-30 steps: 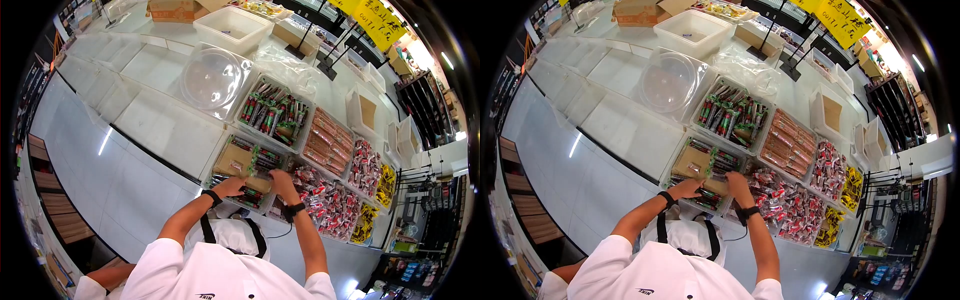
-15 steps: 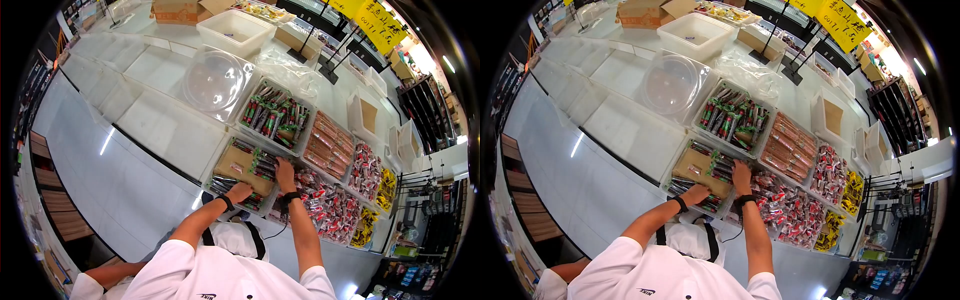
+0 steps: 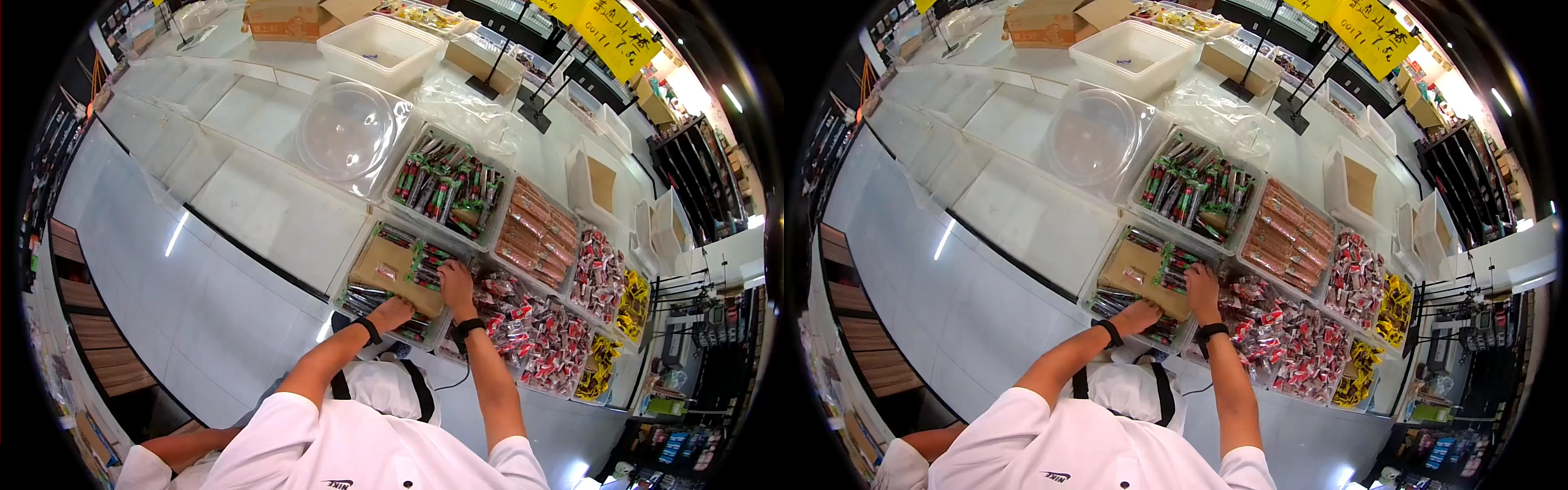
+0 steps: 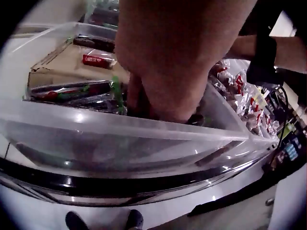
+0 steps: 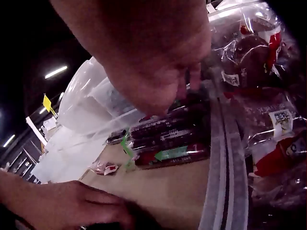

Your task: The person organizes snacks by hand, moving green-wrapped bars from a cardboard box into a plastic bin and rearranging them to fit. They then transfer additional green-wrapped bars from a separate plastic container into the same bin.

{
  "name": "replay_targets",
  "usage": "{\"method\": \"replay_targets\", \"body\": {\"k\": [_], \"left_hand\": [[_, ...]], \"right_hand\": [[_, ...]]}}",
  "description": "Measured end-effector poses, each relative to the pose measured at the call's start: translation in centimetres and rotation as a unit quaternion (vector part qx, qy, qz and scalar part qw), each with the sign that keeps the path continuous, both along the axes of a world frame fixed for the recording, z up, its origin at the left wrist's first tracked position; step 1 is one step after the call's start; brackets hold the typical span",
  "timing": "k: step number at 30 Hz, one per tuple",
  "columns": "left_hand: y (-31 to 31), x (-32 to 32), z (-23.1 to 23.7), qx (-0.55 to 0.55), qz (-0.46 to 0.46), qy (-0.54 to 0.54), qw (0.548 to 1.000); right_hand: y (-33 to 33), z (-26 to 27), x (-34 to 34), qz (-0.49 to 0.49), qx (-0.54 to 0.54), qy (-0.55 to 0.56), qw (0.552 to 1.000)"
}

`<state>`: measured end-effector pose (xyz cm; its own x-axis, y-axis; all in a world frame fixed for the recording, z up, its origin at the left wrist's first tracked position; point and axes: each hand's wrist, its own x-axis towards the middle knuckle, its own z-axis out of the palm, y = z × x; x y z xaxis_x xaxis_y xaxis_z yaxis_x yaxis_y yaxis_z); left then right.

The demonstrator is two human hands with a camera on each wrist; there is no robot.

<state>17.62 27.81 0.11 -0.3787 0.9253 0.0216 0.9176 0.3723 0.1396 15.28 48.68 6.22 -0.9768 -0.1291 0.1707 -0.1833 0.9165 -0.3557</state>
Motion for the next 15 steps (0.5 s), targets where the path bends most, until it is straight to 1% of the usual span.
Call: {"method": "replay_targets", "body": {"k": [1,3,4,6,7,8,10,11,12,13,14,15], "left_hand": [[-0.3,0.1,0.4,-0.003,-0.002,-0.001,1.000],[-0.9,-0.6,2.2,-0.027,0.042,-0.100,0.994],[-1.2,-1.2,3.0,-0.029,0.039,-0.099,0.994],[-1.9,-2.4,4.3,-0.038,0.085,-0.194,0.977],[-2.0,-2.8,5.4,0.016,0.111,-0.232,0.966],[-1.9,-3.2,5.4,0.015,0.110,-0.232,0.966],[-1.4,-4.2,5.9,0.185,0.104,-0.160,0.964],[-0.9,-4.8,6.2,0.092,0.127,-0.157,0.975],[-0.2,-5.3,6.9,0.094,0.125,-0.157,0.975],[0.6,-5.9,7.5,0.113,0.141,-0.180,0.967],[1.3,-6.6,8.1,0.131,0.157,-0.203,0.958],[2.1,-7.3,8.0,0.133,0.155,-0.202,0.958]], "right_hand": [[0.0,0.1,0.2,-0.002,-0.003,-0.001,1.000],[0.2,0.7,0.1,0.008,-0.023,-0.027,0.999],[0.2,1.0,0.1,0.005,-0.024,-0.025,0.999],[0.0,1.9,0.3,-0.033,-0.082,0.017,0.996],[-0.1,2.5,0.5,-0.035,-0.082,0.017,0.996],[-0.2,3.1,0.9,-0.046,-0.099,0.024,0.994],[0.1,3.1,1.2,-0.058,-0.115,0.033,0.991],[0.3,3.0,1.3,-0.073,-0.137,0.052,0.987],[0.5,2.9,1.5,-0.088,-0.158,0.070,0.981],[0.8,3.2,1.4,-0.090,-0.156,0.072,0.981],[1.1,3.5,1.3,-0.135,-0.184,0.051,0.972],[1.4,3.6,1.3,-0.180,-0.212,0.029,0.960]]}}
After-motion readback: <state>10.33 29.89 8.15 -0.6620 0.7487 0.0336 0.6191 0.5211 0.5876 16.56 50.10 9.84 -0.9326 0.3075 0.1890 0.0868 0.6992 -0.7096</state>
